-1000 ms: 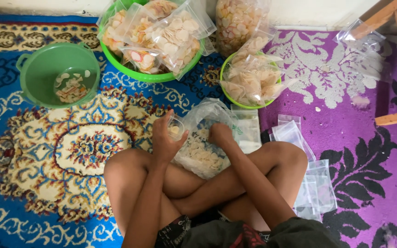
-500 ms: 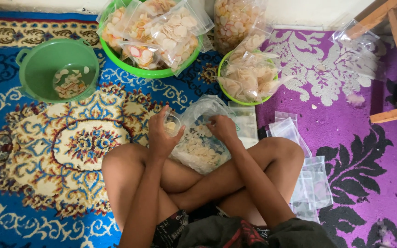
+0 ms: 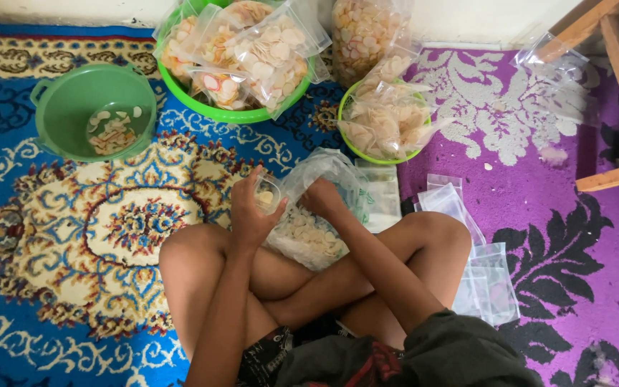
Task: Manually filling small plastic bags with crackers using a small cup as a measure and then sealing the bags.
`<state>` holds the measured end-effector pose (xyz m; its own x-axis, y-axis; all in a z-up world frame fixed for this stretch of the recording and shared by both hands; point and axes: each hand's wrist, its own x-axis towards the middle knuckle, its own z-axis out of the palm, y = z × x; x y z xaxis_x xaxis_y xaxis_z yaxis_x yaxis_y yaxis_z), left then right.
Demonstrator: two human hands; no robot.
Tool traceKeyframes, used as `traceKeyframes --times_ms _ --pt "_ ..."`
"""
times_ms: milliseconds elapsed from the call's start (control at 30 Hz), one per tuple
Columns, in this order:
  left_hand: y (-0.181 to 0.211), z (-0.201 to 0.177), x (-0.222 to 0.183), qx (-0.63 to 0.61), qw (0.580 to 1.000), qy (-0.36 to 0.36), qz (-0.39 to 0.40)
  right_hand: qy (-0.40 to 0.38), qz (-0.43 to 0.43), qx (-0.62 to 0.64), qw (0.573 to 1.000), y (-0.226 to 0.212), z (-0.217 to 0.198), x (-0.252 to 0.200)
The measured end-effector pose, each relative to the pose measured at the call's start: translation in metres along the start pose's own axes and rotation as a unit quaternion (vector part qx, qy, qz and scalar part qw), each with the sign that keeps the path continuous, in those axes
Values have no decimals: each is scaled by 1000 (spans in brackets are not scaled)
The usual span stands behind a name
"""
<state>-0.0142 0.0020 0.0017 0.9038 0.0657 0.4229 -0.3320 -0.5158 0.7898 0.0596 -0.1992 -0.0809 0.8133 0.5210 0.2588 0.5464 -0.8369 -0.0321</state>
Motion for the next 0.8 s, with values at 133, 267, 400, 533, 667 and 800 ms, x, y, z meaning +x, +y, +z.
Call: traceKeyframes --times_ms 133,267,400,533,667,800 --pt "4 0 3 1 1000 7 17 -5 72 247 966 -4 -67 -1" --pt "-2 6 3 15 998 24 63 285 -41 233 929 -22 -107 -6" --pt "-18 28 -2 96 981 59 156 386 -172 200 884 -38 -114 0" --pt "-5 17 -8 -3 984 45 172 371 -171 226 884 -33 -112 -5" --pt "24 2 -9 -297 949 102 31 249 -67 474 842 -55 -145 -11" --pt "89 -20 6 -450 883 134 -16 134 16 493 860 -89 -157 -17"
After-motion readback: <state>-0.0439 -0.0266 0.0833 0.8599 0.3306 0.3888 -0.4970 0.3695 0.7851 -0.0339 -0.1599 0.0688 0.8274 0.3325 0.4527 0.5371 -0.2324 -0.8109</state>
